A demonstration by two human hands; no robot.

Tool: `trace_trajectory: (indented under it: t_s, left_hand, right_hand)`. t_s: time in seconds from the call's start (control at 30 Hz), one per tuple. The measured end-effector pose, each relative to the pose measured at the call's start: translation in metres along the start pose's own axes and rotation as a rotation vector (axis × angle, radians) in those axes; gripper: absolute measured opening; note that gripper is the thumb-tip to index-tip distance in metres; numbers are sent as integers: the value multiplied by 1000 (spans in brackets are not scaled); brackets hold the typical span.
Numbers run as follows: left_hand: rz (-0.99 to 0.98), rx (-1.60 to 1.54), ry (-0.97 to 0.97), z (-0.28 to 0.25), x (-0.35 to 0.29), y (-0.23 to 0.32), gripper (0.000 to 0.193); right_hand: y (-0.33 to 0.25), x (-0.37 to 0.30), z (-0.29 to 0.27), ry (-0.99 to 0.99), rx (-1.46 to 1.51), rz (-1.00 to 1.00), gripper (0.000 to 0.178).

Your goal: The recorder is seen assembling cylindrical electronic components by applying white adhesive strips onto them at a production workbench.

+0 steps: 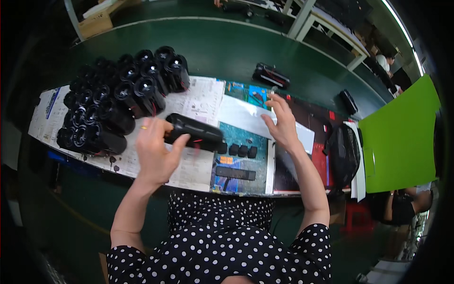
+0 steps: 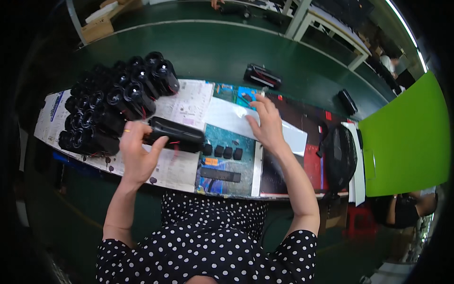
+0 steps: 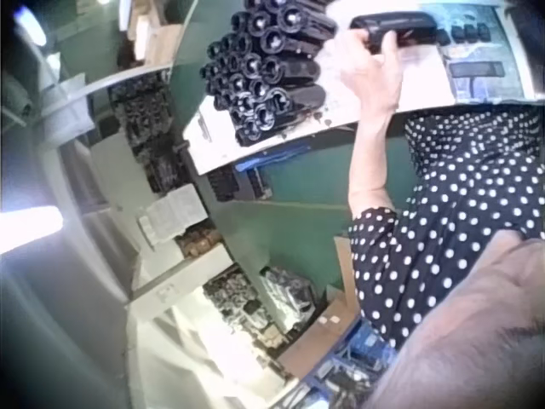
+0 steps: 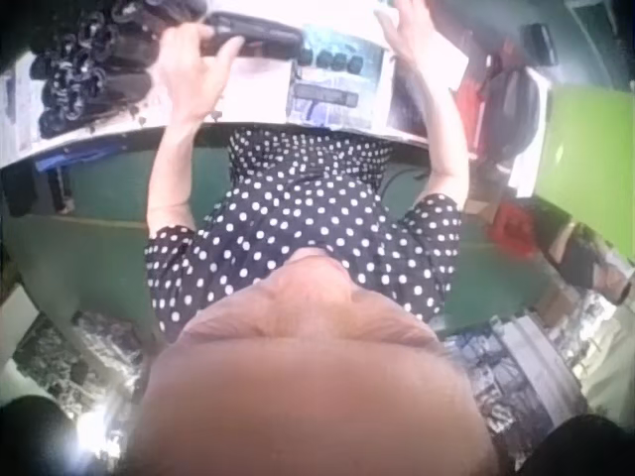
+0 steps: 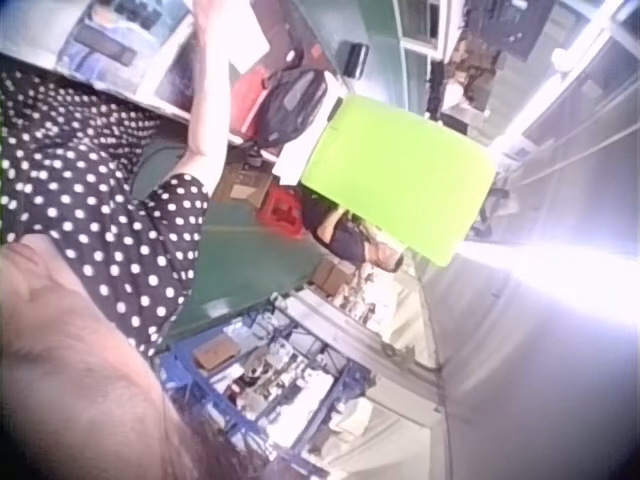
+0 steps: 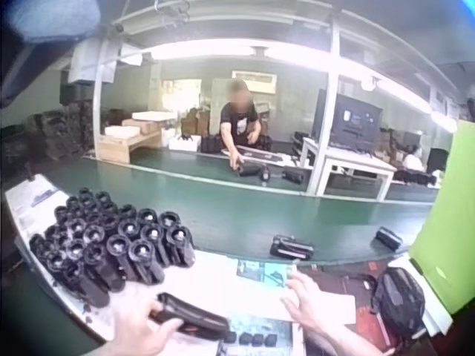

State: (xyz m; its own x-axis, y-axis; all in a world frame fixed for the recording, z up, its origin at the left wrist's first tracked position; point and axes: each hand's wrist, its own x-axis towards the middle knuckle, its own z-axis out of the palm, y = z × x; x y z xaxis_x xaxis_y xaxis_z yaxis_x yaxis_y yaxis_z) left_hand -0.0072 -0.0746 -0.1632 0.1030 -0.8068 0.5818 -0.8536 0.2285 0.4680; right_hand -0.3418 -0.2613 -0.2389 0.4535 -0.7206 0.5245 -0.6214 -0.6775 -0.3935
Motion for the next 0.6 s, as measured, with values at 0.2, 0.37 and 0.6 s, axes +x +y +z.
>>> trace_trajectory:
  t_s: [0.2,0.37,0.6]
  left_hand:
    - [-567,-707,-350,114,-58,19,36]
    - [-547,-671,-385,116,-64,38,38]
    - [-639,-820,-391,112,-65,26,33]
  right_hand:
    - [-67,-78,-48,-300,596,98,68]
    - [-77,-108,-20,-157,296,-29,80]
    - [-79,-101,-13,-141,324,-28,80]
